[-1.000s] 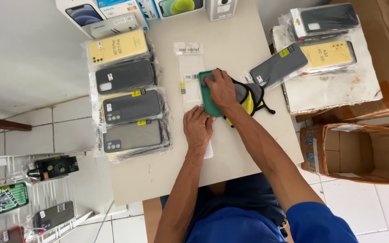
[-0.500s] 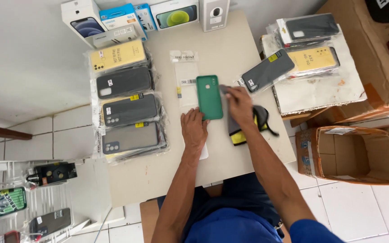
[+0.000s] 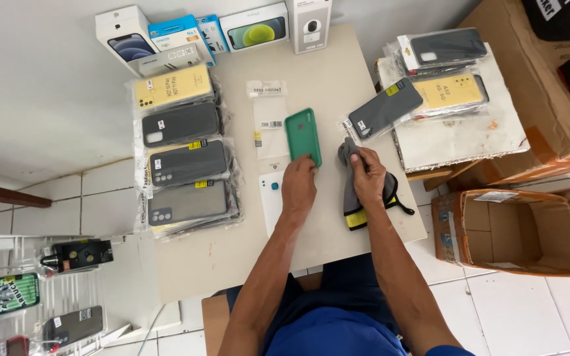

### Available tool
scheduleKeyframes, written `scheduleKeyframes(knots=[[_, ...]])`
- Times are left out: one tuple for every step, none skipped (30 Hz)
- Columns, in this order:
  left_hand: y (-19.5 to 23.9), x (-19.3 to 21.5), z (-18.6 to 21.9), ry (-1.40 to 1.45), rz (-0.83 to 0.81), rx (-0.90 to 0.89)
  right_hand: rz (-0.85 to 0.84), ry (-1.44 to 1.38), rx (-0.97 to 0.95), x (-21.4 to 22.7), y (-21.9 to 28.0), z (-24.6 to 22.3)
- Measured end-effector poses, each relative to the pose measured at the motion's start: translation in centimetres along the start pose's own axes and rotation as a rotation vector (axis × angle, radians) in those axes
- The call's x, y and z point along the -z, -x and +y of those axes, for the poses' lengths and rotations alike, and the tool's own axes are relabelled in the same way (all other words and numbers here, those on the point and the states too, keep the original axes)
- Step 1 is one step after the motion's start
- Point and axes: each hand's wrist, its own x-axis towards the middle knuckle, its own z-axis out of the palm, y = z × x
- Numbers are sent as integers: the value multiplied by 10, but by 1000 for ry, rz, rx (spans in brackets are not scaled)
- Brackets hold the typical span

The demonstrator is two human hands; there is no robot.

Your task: Unpacking, inspecting, and repacking various mobile phone cases and screen protectors on a desk.

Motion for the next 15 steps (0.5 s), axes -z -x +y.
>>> scheduleKeyframes(knots=[[-1,18,16,-4,-4,1,1,-3,-5,-1,1,0],[-3,35,32,235,103,111,9,-10,-4,-2,2,0],[-4,52,49,476,213,219,16,-15,-1,-2,2,0],[-1,46,43,474,212,221,16,-16,-4,-2,3,-1],[3,40,37,776,303,348,12,-16,0,-1,3,-2],[6,35,32,1079,395,475,8,-16,5,-1,3,-3],[8,36,35,1078,397,476,6,-17,4,-2,3,-4],[10,37,37,1174,445,529,7,-15,9,-3,3,-5],[12,37,41,1270,492,583,10,-11,12,-3,4,-6],[16,40,47,1270,493,586,8,-11,9,-3,5,-8],[18,43,52,1298,479,621,11,-4,3,-4,5,-9],[20,45,58,1326,465,656,14,2,-2,-5,5,-11],[24,46,57,1329,460,659,17,7,-3,-5,4,-11],[28,46,55,1269,329,751,16,-3,-5,-4,3,-11],[34,47,54,1204,200,841,13,-12,-10,-4,4,-12]])
